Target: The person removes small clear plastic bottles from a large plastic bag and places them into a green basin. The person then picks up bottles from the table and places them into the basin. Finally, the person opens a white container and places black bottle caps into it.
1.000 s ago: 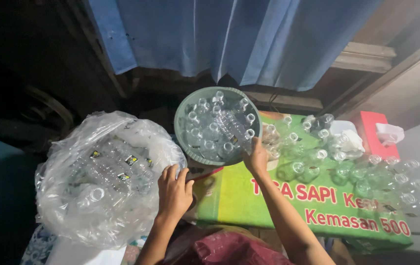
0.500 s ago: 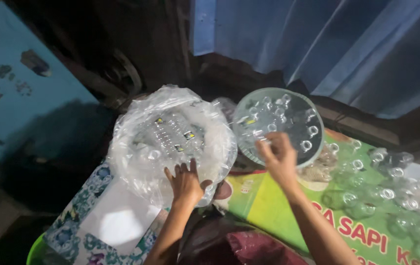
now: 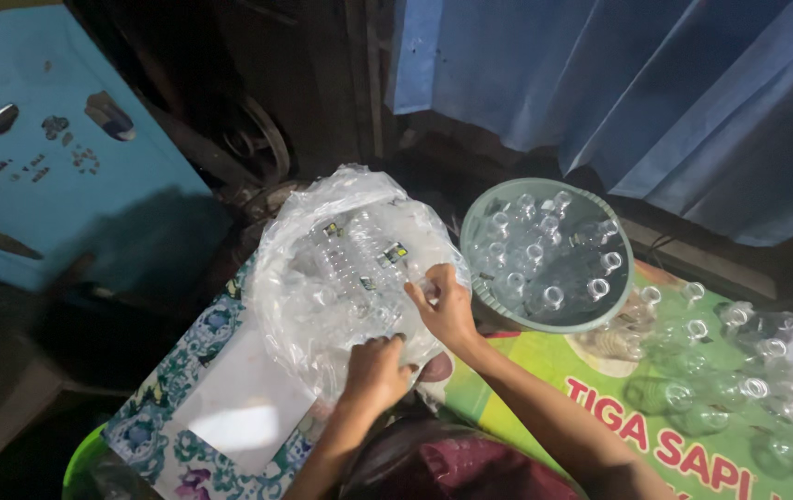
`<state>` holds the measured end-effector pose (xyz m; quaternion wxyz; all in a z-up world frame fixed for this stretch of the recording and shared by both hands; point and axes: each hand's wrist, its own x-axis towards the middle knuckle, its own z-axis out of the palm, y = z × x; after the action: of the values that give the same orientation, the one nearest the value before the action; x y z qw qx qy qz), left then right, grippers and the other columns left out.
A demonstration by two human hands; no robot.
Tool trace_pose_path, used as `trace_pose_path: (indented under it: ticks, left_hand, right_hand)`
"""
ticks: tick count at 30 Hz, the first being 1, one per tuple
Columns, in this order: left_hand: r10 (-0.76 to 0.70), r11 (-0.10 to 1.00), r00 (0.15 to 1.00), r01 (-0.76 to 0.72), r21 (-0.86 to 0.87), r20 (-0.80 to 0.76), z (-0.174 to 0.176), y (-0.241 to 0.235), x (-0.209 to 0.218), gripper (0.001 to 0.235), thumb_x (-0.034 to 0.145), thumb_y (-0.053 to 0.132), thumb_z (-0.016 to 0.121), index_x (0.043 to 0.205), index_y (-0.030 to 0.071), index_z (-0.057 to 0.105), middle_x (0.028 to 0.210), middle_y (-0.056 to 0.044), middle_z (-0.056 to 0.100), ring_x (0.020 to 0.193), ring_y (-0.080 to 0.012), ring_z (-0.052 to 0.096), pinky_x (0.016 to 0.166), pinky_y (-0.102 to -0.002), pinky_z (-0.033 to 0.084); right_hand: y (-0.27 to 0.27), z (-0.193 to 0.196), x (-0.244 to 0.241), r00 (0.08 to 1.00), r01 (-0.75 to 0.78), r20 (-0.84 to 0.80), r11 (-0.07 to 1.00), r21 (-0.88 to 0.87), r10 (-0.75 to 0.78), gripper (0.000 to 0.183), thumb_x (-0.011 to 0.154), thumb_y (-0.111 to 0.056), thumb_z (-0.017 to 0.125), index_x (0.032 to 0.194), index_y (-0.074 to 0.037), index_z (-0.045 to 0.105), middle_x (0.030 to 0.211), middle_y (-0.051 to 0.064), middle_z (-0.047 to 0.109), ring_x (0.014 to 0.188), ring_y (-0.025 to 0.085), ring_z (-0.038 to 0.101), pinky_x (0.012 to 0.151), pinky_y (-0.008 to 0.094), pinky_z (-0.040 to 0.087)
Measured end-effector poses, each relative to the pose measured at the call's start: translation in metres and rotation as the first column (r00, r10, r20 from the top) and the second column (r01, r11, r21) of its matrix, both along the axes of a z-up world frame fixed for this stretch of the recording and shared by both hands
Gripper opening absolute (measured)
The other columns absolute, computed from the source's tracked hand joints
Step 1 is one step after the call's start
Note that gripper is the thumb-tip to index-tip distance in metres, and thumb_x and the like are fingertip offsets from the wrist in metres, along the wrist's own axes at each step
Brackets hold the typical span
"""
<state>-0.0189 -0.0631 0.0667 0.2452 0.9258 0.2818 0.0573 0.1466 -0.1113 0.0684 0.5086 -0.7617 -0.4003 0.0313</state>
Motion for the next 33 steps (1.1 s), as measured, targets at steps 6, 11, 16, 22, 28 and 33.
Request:
trace_pose_path:
  ticks: [6,11,16,22,28,33]
  left_hand:
    - [0.107,0.964,0.976,-0.149,0.221,0.192,0.010,0.111,0.035,0.014,0.089,0.013,0.065,0.099,0.004,0.068,0.097,-0.020,0.072,0.094,-0.0407,0.068,0.085,-0.051,0.054]
    - [0.016,0.983,0.959,0.036,0.179,-0.283,-0.017,0.195,0.116,0.024,0.087,0.008,0.064,0.108,0.005,0.075,0.116,-0.022,0.073,0.114,-0.0388,0.069,0.096,-0.045,0.055]
    - [0.193,0.948,0.948,-0.113,0.298,-0.254,-0.052,0.254,0.150,0.045,0.093,0.015,0.059,0.138,0.013,0.056,0.158,-0.014,0.035,0.144,-0.0332,0.038,0.109,-0.054,0.040]
    - [0.104,0.752,0.956,0.106,0.651,-0.276,-0.082,0.293,0.160,0.062,0.099,0.021,0.056,0.157,0.023,0.037,0.168,-0.018,0.023,0.152,-0.0324,0.027,0.114,-0.047,0.034]
    - [0.131,0.648,0.801,0.377,0.661,-0.585,-0.117,0.335,0.170,0.057,0.094,0.029,0.058,0.147,0.011,0.046,0.167,-0.012,0.030,0.153,-0.0295,0.029,0.122,-0.042,0.029]
    - [0.117,0.759,0.910,0.176,0.626,-0.398,-0.143,0.355,0.176,0.054,0.103,0.020,0.052,0.155,0.002,0.049,0.150,-0.020,0.051,0.136,-0.0329,0.051,0.115,-0.041,0.042]
  right_hand:
    - [-0.019,-0.014,0.000,0.994,0.062,-0.097,0.997,0.034,-0.059,0.042,0.085,-0.024,0.083,0.102,-0.003,0.052,0.074,0.011,0.063,0.061,0.019,0.063,0.058,0.034,0.052]
    - [-0.028,-0.020,0.003,0.980,0.163,-0.116,0.986,-0.013,-0.164,0.043,0.082,-0.026,0.085,0.101,-0.003,0.054,0.073,0.011,0.065,0.059,0.020,0.063,0.058,0.034,0.053]
    - [-0.036,-0.020,0.017,0.964,0.222,-0.138,0.973,-0.063,-0.229,0.043,0.082,-0.030,0.083,0.100,-0.003,0.054,0.071,0.011,0.066,0.058,0.019,0.064,0.056,0.035,0.052]
    - [-0.041,-0.016,0.019,0.961,0.226,-0.136,0.967,-0.122,-0.242,0.042,0.083,-0.029,0.083,0.100,-0.002,0.056,0.068,0.012,0.064,0.056,0.017,0.059,0.055,0.034,0.051]
    - [-0.041,-0.003,0.025,0.868,0.209,-0.401,0.949,-0.236,-0.291,0.038,0.082,-0.026,0.081,0.104,-0.003,0.058,0.066,0.010,0.066,0.056,0.013,0.059,0.052,0.033,0.049]
    - [-0.041,-0.001,0.022,0.904,0.205,-0.324,0.948,-0.242,-0.278,0.038,0.082,-0.026,0.082,0.100,-0.002,0.057,0.066,0.008,0.067,0.056,0.013,0.063,0.053,0.031,0.051]
